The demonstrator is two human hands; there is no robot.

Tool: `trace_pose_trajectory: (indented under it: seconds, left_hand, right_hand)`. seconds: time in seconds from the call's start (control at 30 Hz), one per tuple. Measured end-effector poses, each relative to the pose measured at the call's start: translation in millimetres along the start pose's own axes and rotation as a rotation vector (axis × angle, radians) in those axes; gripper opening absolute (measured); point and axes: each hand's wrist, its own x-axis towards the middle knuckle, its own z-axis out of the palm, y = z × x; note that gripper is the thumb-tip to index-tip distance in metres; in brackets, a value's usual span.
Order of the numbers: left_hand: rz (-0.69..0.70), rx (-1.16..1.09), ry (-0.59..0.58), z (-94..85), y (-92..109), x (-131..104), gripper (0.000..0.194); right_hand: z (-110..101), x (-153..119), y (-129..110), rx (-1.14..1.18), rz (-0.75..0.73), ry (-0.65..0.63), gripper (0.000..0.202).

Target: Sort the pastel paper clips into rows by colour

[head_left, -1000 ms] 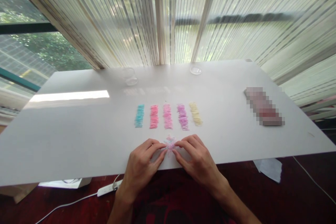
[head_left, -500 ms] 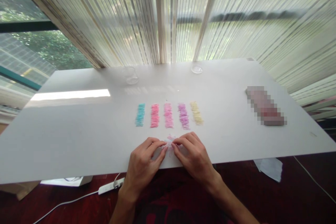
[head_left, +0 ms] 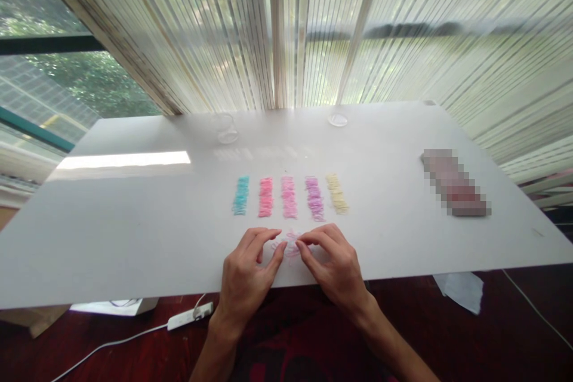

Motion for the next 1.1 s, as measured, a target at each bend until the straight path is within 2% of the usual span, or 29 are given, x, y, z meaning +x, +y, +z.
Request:
trace_pose_trajectory:
  seconds: [0.23, 0.43, 0.57, 0.77, 0.93, 1.1]
  left_hand:
    - [-0.03, -0.102, -0.061, 1.0, 0.2, -0.2, 0.017]
    - [-0.108, -0.219, -0.079, 5.8, 4.9, 0.5, 0.015]
    - [-0.166, -0.265, -0.073, 6.0, 6.0, 0.8, 0.012]
    - [-0.17, -0.287, -0.04, 4.3, 5.9, 1.8, 0.011]
    - [-0.208, -0.326, -0.059, 6.0, 6.8, 1.1, 0.027]
    - [-0.178, -0.311, -0.073, 7.2, 5.9, 1.5, 0.015]
  right_hand:
    - [-0.4, 0.1, -1.0, 0.034, 0.035, 0.015, 0.007]
    - [-1.2, 1.1, -3.8, 0.078, 0.049, 0.032, 0.007]
    - [-2.4, 2.4, -5.8, 0.097, 0.056, 0.041, 0.007]
    - [-4.5, 2.8, -6.1, 0.104, 0.058, 0.043, 0.008]
    - [-5.0, 3.3, -7.3, 0.119, 0.056, 0.046, 0.009]
    - [-5.3, 3.7, -9.0, 0.132, 0.072, 0.047, 0.006]
